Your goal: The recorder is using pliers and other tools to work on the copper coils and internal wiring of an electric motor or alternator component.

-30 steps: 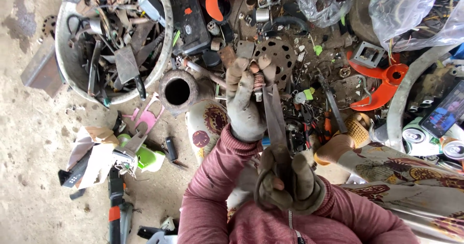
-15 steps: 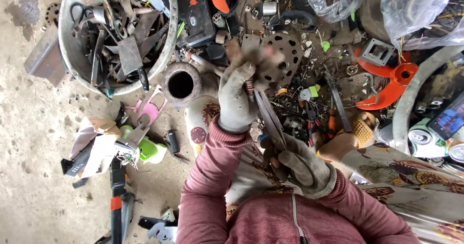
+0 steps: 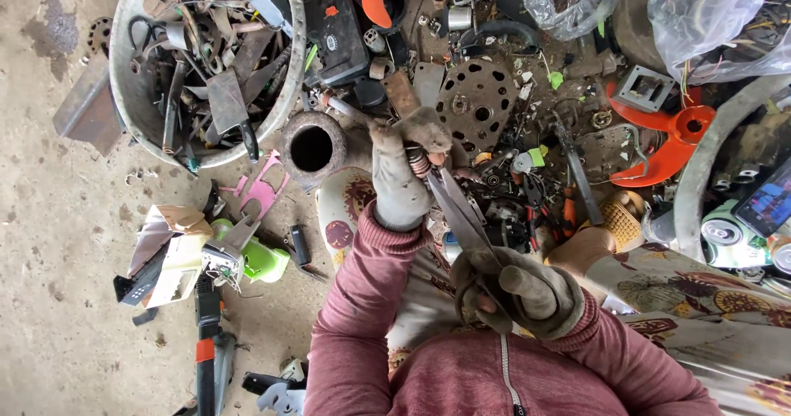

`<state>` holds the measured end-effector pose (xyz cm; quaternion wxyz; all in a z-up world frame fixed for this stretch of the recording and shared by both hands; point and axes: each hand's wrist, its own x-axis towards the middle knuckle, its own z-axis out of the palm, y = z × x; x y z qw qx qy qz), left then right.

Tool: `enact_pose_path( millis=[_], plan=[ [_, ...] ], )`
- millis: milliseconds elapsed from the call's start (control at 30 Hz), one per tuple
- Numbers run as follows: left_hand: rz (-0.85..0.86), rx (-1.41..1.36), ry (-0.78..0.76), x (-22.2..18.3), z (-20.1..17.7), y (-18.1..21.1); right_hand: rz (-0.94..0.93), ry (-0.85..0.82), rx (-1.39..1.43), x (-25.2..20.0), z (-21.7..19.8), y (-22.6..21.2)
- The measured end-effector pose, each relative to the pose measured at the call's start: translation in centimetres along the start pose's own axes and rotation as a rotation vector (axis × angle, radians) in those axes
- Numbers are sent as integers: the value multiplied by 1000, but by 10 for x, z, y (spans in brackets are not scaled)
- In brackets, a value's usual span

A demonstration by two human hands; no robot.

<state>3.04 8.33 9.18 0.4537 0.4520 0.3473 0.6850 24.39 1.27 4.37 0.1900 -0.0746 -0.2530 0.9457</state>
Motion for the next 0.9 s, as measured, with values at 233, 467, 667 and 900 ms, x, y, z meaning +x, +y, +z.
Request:
enact_pose_path(
  millis=[233, 467, 667, 900],
  plan=[
    [-95, -114, 33, -15, -16, -23, -26, -4, -6, 2, 10, 0],
    [29, 188, 267, -20, -10, -37, -75, 245, -363, 6, 13, 3],
    [-113, -115, 496, -17, 4, -41, -139, 419, -891, 16, 15, -6],
    [-33, -82, 435, -16, 8, -33, -240, 681, -1306, 29, 23, -14]
  ],
)
